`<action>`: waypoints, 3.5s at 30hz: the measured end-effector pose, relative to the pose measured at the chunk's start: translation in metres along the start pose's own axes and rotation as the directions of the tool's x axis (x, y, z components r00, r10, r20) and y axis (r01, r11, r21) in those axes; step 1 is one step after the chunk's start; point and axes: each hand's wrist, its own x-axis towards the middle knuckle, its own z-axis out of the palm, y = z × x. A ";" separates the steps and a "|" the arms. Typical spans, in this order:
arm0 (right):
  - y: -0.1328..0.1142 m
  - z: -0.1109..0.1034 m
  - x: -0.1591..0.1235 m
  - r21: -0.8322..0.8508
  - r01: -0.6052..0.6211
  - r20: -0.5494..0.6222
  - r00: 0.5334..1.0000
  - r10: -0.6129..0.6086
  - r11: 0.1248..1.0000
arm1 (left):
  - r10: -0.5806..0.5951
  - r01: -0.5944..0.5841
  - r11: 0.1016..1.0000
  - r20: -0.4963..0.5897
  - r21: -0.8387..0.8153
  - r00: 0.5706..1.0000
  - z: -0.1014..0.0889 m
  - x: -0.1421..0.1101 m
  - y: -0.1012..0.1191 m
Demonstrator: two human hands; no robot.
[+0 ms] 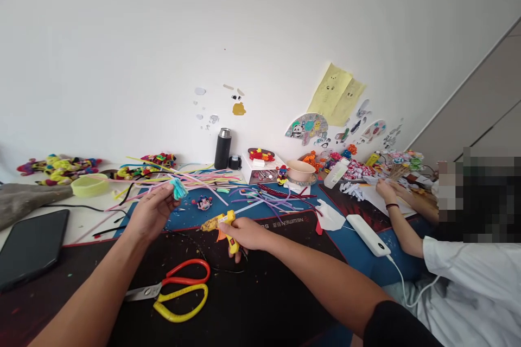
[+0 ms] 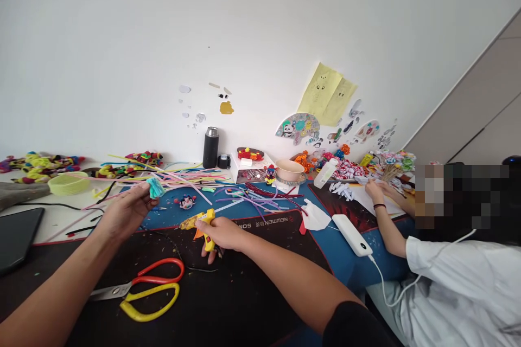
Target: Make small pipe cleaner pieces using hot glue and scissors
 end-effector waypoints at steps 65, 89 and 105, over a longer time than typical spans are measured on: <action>-0.018 0.004 0.080 0.390 0.532 -0.334 0.842 -0.423 0.752 | -0.066 0.067 0.953 -0.012 0.294 0.998 0.014 -0.013 -0.022; -0.011 -0.008 0.059 0.084 0.531 -0.398 0.793 -0.460 0.843 | -0.107 0.092 0.898 0.011 0.430 0.994 0.030 -0.026 -0.031; -0.007 -0.006 0.064 0.080 0.531 -0.376 0.800 -0.468 0.844 | -0.108 0.100 0.898 -0.006 0.428 0.994 0.030 -0.026 -0.035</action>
